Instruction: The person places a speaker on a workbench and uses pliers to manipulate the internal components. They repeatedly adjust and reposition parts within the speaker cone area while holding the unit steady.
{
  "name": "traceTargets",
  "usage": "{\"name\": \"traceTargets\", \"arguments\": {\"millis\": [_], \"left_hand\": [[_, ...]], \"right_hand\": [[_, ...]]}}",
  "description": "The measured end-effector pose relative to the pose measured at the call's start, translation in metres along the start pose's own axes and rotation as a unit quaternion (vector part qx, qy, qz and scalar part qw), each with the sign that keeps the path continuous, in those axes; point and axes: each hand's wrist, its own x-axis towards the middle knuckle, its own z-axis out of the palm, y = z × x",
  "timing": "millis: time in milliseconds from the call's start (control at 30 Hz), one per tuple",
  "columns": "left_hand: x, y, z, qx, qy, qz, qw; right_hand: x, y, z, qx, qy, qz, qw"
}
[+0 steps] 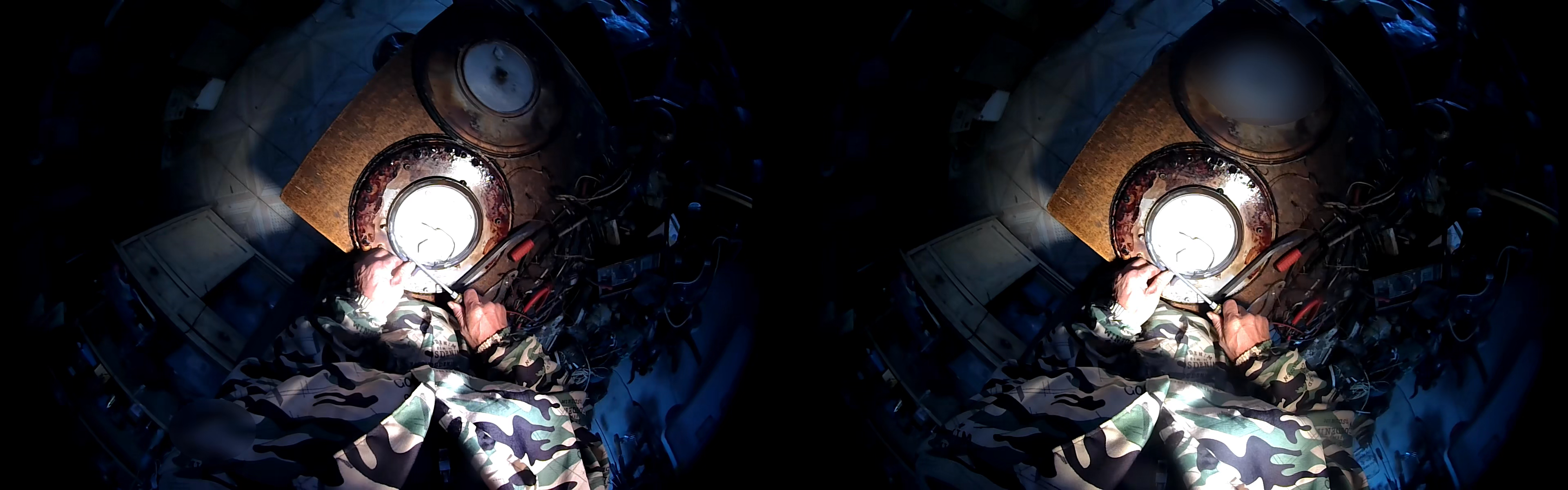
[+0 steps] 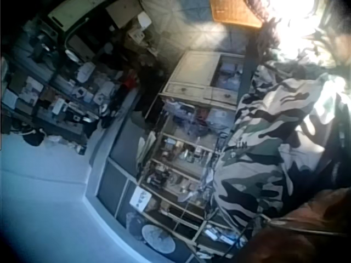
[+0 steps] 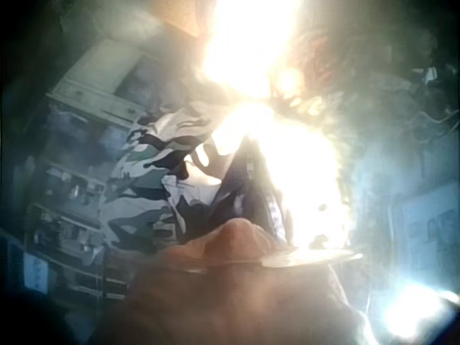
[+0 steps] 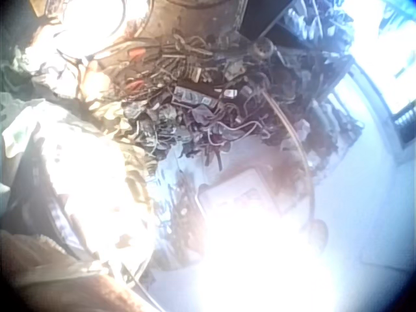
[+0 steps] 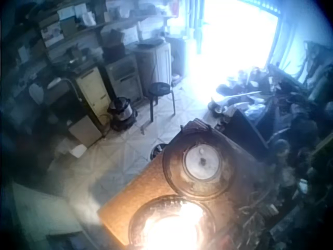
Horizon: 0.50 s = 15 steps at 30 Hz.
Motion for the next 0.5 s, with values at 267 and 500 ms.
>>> {"name": "traceTargets", "arguments": {"millis": [267,500], "left_hand": [[0.002,0.007,-0.003,-0.062,-0.031,-0.054,0.996],[0.003,-0.001,-0.007,-0.005,-0.053,-0.060,0.997]], "right_hand": [[-0.001,0.007,0.023,0.115,0.024,-0.004,0.993],[0.000,-0.001,0.048,0.081,0.021,0.024,0.996]]}}
